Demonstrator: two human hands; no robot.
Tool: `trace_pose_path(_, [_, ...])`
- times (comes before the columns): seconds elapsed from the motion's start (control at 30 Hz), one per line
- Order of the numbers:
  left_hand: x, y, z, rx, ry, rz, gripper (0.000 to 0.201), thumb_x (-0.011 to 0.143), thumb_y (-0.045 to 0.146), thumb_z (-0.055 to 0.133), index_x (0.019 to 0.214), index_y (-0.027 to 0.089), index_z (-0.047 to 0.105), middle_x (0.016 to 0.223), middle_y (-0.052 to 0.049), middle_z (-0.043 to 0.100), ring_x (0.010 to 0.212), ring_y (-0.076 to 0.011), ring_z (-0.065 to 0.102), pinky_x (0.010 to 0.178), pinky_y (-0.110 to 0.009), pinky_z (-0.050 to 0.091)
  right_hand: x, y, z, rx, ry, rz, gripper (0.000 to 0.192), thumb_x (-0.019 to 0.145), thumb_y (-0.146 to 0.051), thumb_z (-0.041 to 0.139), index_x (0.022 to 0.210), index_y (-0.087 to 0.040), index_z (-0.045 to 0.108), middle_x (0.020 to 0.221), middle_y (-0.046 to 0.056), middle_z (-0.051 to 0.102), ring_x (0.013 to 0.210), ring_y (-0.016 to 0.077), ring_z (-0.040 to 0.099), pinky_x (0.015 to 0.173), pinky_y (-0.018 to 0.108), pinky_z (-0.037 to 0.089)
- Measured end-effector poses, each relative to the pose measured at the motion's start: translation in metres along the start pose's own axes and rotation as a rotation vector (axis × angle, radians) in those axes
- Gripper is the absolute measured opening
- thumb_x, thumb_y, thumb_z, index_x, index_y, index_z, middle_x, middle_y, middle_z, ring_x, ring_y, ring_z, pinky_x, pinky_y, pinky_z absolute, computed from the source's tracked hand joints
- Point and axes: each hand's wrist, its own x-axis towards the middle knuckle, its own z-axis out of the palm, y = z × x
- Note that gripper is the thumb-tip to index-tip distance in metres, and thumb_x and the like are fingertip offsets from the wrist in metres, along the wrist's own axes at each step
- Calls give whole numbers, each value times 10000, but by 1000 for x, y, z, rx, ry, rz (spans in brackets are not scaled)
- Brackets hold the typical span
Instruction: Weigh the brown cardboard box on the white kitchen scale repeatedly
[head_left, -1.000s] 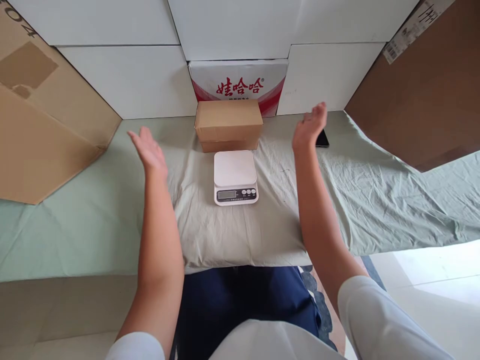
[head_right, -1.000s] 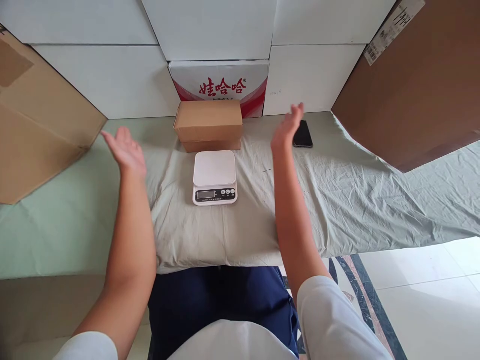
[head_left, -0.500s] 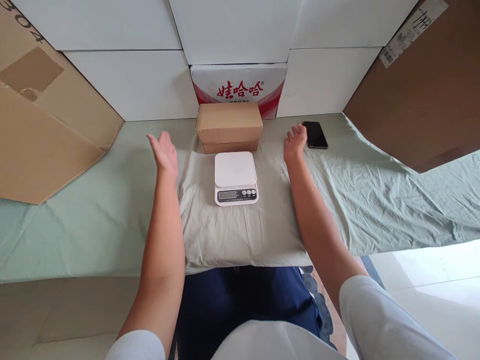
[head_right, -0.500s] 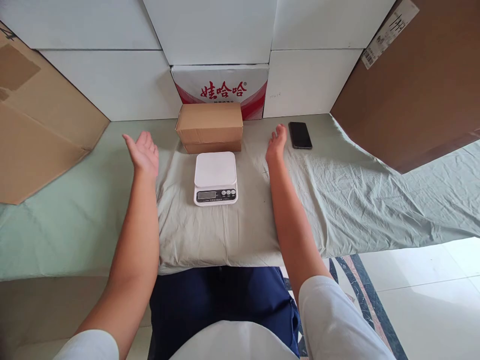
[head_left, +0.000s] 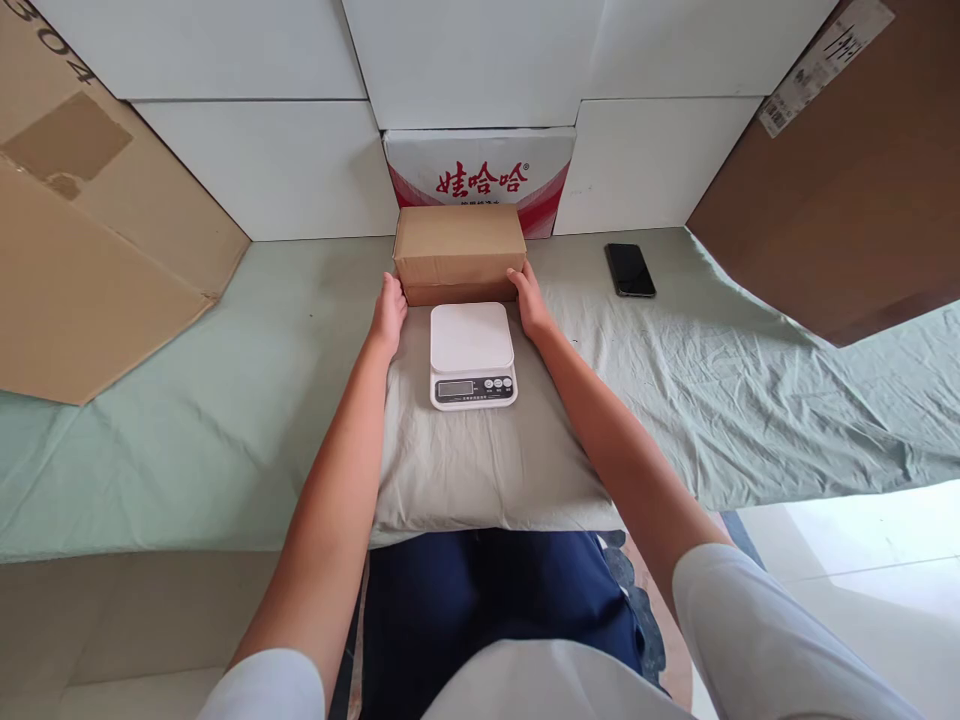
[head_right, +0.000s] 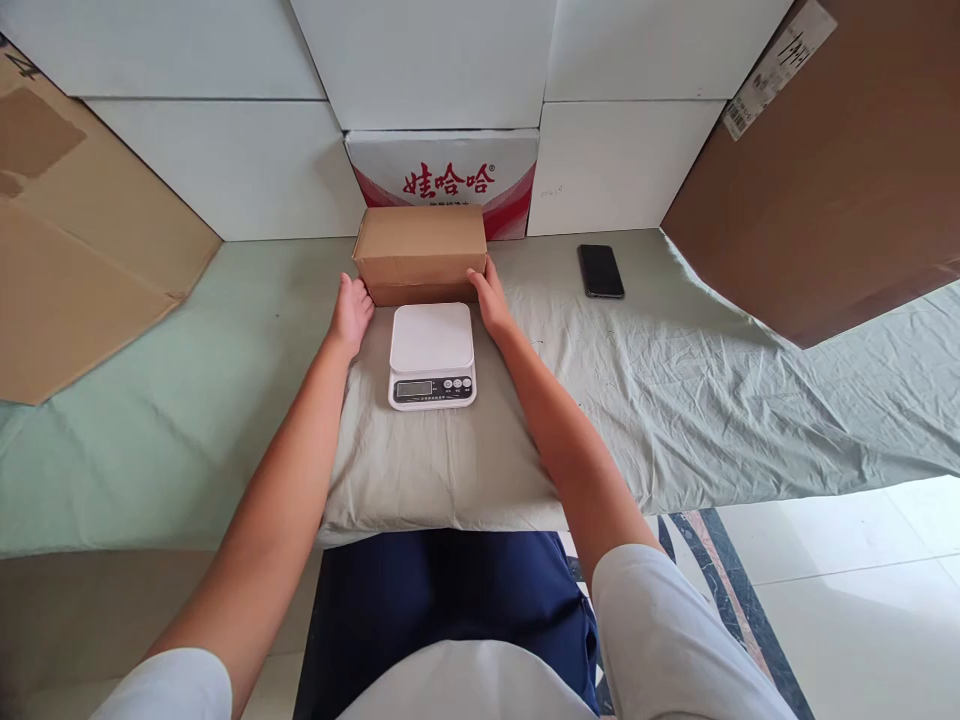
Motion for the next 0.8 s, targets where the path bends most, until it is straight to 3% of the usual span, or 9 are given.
trace_pose_path(0.2, [-6,4,10,-7,2,68,928,858,889,433,1534,261,540,1734,-117,404,1652,-258,302,1351,-427,217,0,-14,3,-9,37,16,708,782,-670,618,1373,-301,494,1575,26,556,1528,253,454,1383,488,292])
trace_pose_path(0.37, [-27,29,8,6,-22,239,953,800,949,446,1448,272,622,1662,-113,509,1660,-306,282,1353,-463,219,-5,-53,-1,-53,-51,-110,717,810,-679,635,1409,-318,477,1570,28,546,1561,287,410,1389,516,265])
trace_pose_path(0.47, [-58,44,6,44,-57,341,952,783,948,486,1482,311,595,1639,-67,534,1645,-306,323,1348,-429,266,-33,-77,-3,-103,-81,-151,724,844,-694,619,1461,-357,449,1578,6,528,1609,292,335,1392,544,239])
trace_pose_path(0.57, [-99,49,2,83,-61,350,924,802,935,471,1509,350,580,1628,-35,547,1629,-303,360,1340,-408,304,-75,-87,-6,-113,-134,-166,728,851,-675,643,1489,-389,437,1632,-15,465,1629,287,306,1406,513,223])
trace_pose_path(0.7, [-148,39,-4,138,-92,369,837,877,866,449,1538,361,553,1638,-38,542,1620,-311,376,1351,-438,286,-127,-81,-9,-109,-148,-99,706,878,-641,643,1509,-412,423,1641,-16,456,1618,283,328,1408,501,246])
trace_pose_path(0.8, [-167,30,-7,146,-79,369,819,894,850,434,1532,350,555,1632,-68,552,1617,-330,379,1352,-475,273,-144,-73,-8,-94,-133,-46,723,872,-650,644,1518,-423,409,1632,-13,468,1610,290,334,1401,522,269])
